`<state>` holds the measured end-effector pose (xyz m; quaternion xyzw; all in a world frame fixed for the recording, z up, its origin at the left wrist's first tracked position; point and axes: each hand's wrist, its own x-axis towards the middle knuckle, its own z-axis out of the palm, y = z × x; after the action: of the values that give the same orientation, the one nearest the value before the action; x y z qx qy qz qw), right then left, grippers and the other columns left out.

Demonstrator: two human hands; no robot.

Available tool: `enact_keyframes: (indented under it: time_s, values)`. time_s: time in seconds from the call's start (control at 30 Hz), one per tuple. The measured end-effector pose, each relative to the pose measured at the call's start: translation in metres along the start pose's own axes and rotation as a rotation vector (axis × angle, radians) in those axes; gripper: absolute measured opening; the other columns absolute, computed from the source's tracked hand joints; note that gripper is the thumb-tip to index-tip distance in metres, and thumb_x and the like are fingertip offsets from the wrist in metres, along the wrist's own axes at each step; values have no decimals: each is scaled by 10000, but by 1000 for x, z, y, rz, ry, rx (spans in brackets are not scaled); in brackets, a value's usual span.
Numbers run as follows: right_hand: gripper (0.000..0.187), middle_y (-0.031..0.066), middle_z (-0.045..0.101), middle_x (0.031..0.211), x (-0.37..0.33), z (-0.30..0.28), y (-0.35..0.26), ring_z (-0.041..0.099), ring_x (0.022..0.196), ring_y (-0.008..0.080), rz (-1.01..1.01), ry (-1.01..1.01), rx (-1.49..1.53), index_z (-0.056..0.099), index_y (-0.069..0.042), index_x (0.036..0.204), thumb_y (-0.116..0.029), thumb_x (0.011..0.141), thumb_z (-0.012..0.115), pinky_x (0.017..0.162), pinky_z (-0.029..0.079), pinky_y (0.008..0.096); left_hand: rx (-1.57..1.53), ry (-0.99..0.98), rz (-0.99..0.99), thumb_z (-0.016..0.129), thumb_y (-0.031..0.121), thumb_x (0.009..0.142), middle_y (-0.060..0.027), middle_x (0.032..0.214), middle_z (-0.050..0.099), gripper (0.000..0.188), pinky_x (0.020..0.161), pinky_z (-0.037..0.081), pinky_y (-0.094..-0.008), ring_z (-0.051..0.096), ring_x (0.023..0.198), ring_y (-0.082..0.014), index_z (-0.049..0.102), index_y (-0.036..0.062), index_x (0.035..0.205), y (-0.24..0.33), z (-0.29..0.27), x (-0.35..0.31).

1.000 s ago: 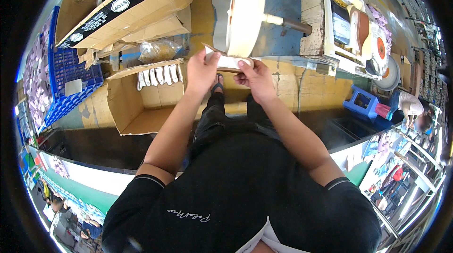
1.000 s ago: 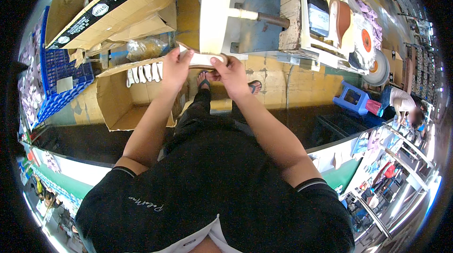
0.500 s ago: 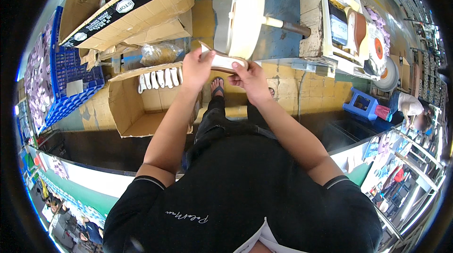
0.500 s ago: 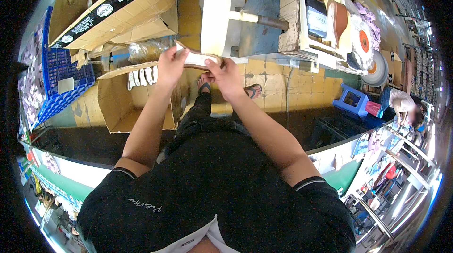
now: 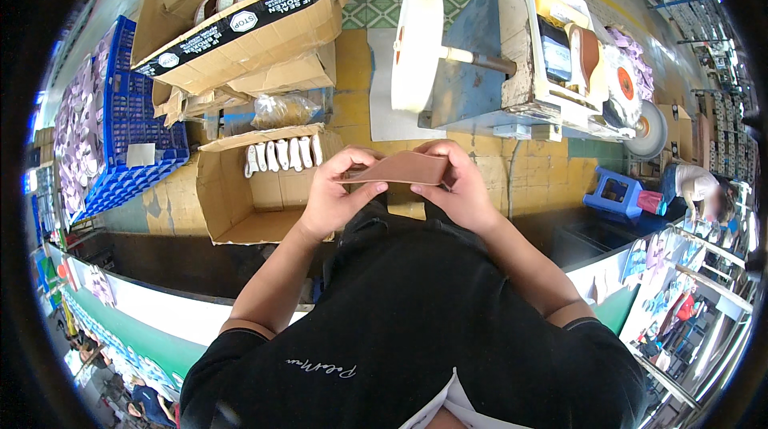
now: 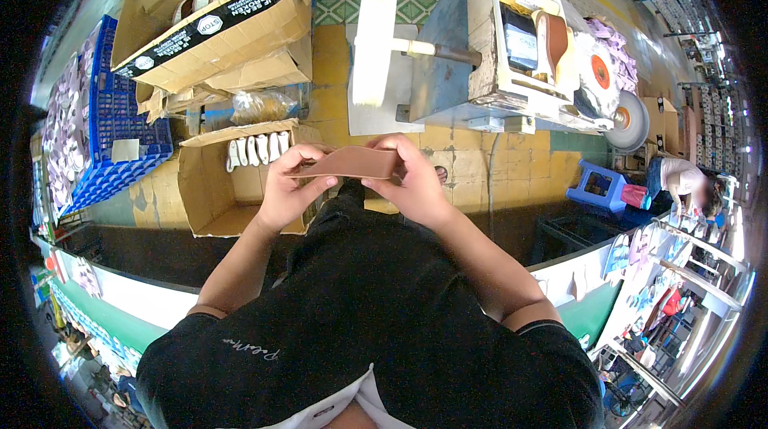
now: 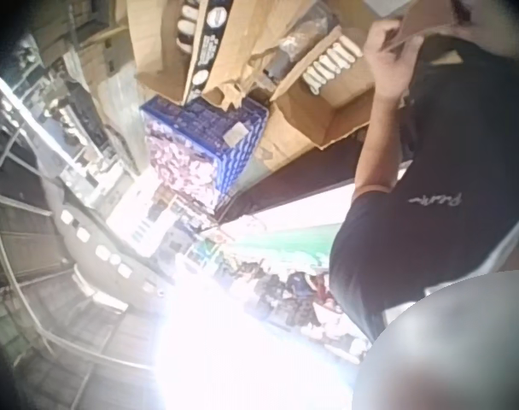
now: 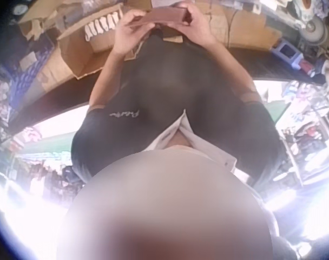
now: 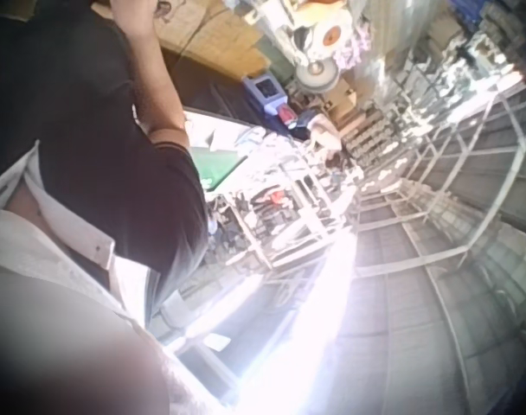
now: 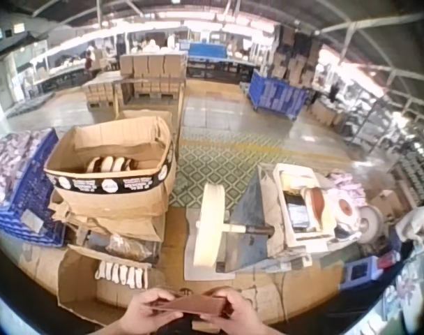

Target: The person repeatedly presses the sole of a slipper against a rotating buffing wheel to smooth or polish it. They handle multiple slippers one at a time, turning them over to treat different edges and surfaces, then place them into a cardboard box.

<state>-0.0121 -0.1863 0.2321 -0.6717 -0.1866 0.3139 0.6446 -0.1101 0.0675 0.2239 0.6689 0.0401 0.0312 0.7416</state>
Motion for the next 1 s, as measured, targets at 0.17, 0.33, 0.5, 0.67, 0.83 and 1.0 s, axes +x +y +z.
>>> enact_keyframes:
  time_s: [0.17, 0.33, 0.5, 0.67, 0.83, 1.0]
  values:
    - [551, 129, 546, 1555, -32, -1, -35, 608, 1417, 218, -182, 24, -17, 541, -69, 1380, 146, 943, 798, 1180, 535, 392, 63, -48, 206, 870, -35, 933, -128, 1227, 756, 341, 1030, 567, -365, 730, 1170, -239, 704, 14, 1227, 28, 23, -12]
    - [553, 142, 565, 1538, -55, -3, -67, 640, 1383, 229, -268, 10, -36, 560, -49, 1386, 104, 929, 829, 1156, 551, 408, 68, -66, 250, 868, 2, 956, -139, 1247, 756, 334, 1033, 562, -364, 726, 1174, -240, 707, 6, 1249, 55, 33, -30]
    - [602, 130, 623, 1460, -71, 1, -89, 653, 1356, 226, -304, -20, -49, 562, -43, 1417, 59, 906, 863, 1134, 549, 401, 47, -43, 238, 876, 50, 970, -137, 1271, 759, 377, 1046, 552, -363, 715, 1201, -231, 706, -13, 1301, 78, 42, -58]
    - [613, 98, 645, 1377, -87, 2, -108, 671, 1293, 202, -291, -35, -144, 585, -34, 1416, 46, 888, 884, 1102, 555, 384, -215, -45, 233, 791, 199, 1043, -149, 1330, 758, 450, 1053, 558, -361, 710, 1224, -226, 697, -58, 1400, 97, 48, -75]
    - [600, 102, 693, 1295, -92, 0, -126, 697, 1195, 222, -350, -112, -295, 644, -25, 1381, -67, 862, 944, 1031, 558, 366, -413, -223, -146, 789, 152, 1017, -113, 1268, 789, 426, 1033, 565, -324, 723, 1149, -163, 722, -71, 1374, 122, 32, -74]
    - [652, 122, 677, 1295, -85, -10, -137, 695, 1204, 273, -507, -279, -545, 648, -23, 1396, -134, 839, 968, 1019, 549, 400, -289, -364, -209, 885, 51, 957, -37, 1085, 797, 264, 850, 570, -241, 716, 963, -75, 801, -10, 1200, 125, 22, -60]
